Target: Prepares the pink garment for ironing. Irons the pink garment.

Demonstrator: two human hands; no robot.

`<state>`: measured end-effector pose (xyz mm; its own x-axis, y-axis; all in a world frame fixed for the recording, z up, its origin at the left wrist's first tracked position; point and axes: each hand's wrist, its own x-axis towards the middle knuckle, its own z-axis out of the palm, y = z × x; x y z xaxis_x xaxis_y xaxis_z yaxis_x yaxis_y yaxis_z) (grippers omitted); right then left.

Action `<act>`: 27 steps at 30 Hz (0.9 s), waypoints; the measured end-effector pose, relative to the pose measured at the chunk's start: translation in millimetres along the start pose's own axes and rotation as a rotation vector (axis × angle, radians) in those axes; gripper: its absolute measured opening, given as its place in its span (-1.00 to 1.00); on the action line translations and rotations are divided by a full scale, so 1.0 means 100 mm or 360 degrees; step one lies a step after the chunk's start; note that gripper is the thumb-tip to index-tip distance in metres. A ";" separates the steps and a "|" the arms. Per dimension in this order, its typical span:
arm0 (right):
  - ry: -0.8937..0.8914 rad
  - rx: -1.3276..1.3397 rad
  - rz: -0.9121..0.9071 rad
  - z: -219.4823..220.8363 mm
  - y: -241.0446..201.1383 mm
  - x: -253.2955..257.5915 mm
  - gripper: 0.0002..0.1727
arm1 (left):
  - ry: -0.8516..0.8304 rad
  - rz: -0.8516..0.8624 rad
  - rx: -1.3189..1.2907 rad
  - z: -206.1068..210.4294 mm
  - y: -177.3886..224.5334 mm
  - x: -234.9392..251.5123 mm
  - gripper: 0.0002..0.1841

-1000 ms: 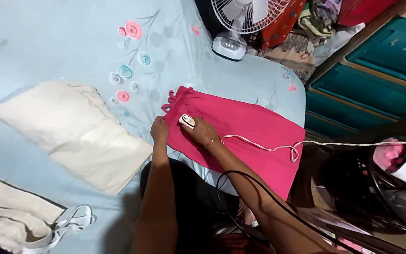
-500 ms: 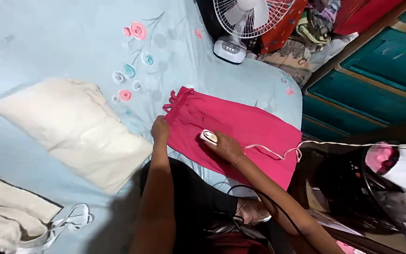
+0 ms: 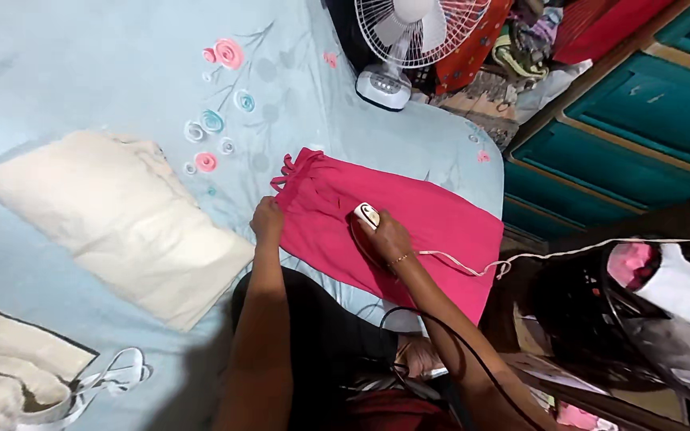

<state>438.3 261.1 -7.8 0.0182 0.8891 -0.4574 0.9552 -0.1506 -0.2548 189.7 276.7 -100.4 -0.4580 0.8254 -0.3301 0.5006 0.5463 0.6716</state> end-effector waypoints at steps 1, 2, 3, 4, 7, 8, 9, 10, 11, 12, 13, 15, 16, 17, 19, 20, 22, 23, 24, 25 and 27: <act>-0.0032 -0.0033 -0.0031 -0.02 -0.03 0.05 -0.29 | -0.0001 -0.0003 -0.0010 0.00 0.00 0.00 -0.58; -0.0054 -0.0065 -0.0068 -0.04 -0.03 0.07 -0.28 | -0.0001 -0.0002 -0.0016 0.00 0.00 0.00 -0.58; -0.0075 -0.0096 -0.0102 -0.06 -0.02 0.07 -0.28 | -0.0004 -0.0001 -0.0021 0.00 -0.01 0.01 -0.58; -0.0089 -0.0126 -0.0131 -0.07 0.01 0.05 -0.28 | -0.0011 -0.0004 -0.0027 0.00 -0.01 0.01 -0.58; -0.0050 -0.0096 -0.0159 -0.07 0.09 0.00 -0.30 | -0.0011 -0.0010 -0.0021 -0.02 0.00 0.01 -0.59; -0.0038 -0.0057 -0.0143 -0.06 0.09 -0.01 -0.31 | -0.0009 -0.0013 -0.0019 -0.02 0.00 0.00 -0.59; -0.0017 -0.0001 -0.0129 -0.05 0.08 0.02 -0.33 | -0.0013 -0.0015 -0.0018 -0.01 0.01 -0.01 -0.59; -0.0001 0.0052 -0.0114 -0.05 0.06 0.06 -0.34 | -0.0018 -0.0015 -0.0014 -0.01 0.02 -0.01 -0.59; 0.0018 0.0096 -0.0115 -0.04 0.02 0.11 -0.34 | -0.0021 -0.0017 -0.0011 -0.02 0.03 -0.01 -0.59; 0.0026 0.0117 -0.0134 -0.04 -0.03 0.18 -0.33 | -0.0021 -0.0013 -0.0010 -0.02 0.03 -0.01 -0.59; 0.0030 0.0113 -0.0176 -0.02 -0.09 0.25 -0.32 | -0.0014 -0.0001 -0.0020 -0.02 0.03 -0.01 -0.59; 0.0024 0.0087 -0.0297 0.02 -0.25 0.40 -0.30 | -0.0006 -0.0020 -0.0025 -0.01 0.02 0.00 -0.59; 0.0025 0.0083 -0.0359 0.04 -0.34 0.50 -0.29 | -0.0003 -0.0032 -0.0014 0.00 0.02 0.01 -0.59; 0.0034 0.0081 -0.0412 0.07 -0.43 0.59 -0.29 | -0.0008 -0.0042 -0.0009 0.00 0.03 0.01 -0.59; 0.0039 0.0092 -0.0474 0.10 -0.66 0.76 -0.28 | 0.0003 -0.0033 -0.0012 0.02 0.02 0.01 -0.60; 0.0040 0.0091 -0.0489 0.11 -0.76 0.82 -0.28 | 0.0018 -0.0011 -0.0017 0.04 -0.01 0.01 -0.61; 0.0020 0.0067 -0.0483 0.10 -0.91 0.89 -0.29 | 0.0037 0.0009 -0.0016 0.05 -0.04 0.02 -0.61; 0.0001 0.0062 -0.0478 0.09 -0.93 0.90 -0.29 | 0.0037 0.0013 -0.0009 0.04 -0.04 0.02 -0.61; -0.0022 0.0061 -0.0474 0.07 -0.92 0.89 -0.28 | 0.0034 0.0015 0.0006 0.04 -0.04 0.01 -0.61; -0.0041 0.0057 -0.0476 0.05 -0.87 0.87 -0.28 | 0.0025 0.0015 0.0012 0.04 -0.02 0.02 -0.61; -0.0058 0.0034 -0.0490 0.02 -0.70 0.82 -0.28 | 0.0012 0.0006 0.0015 0.03 0.01 0.04 -0.60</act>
<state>372.7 343.4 -28.7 -0.2822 0.8782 -0.3862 0.9077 0.1141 -0.4038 191.0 280.5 -103.4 -0.4616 0.8264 -0.3224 0.5091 0.5444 0.6666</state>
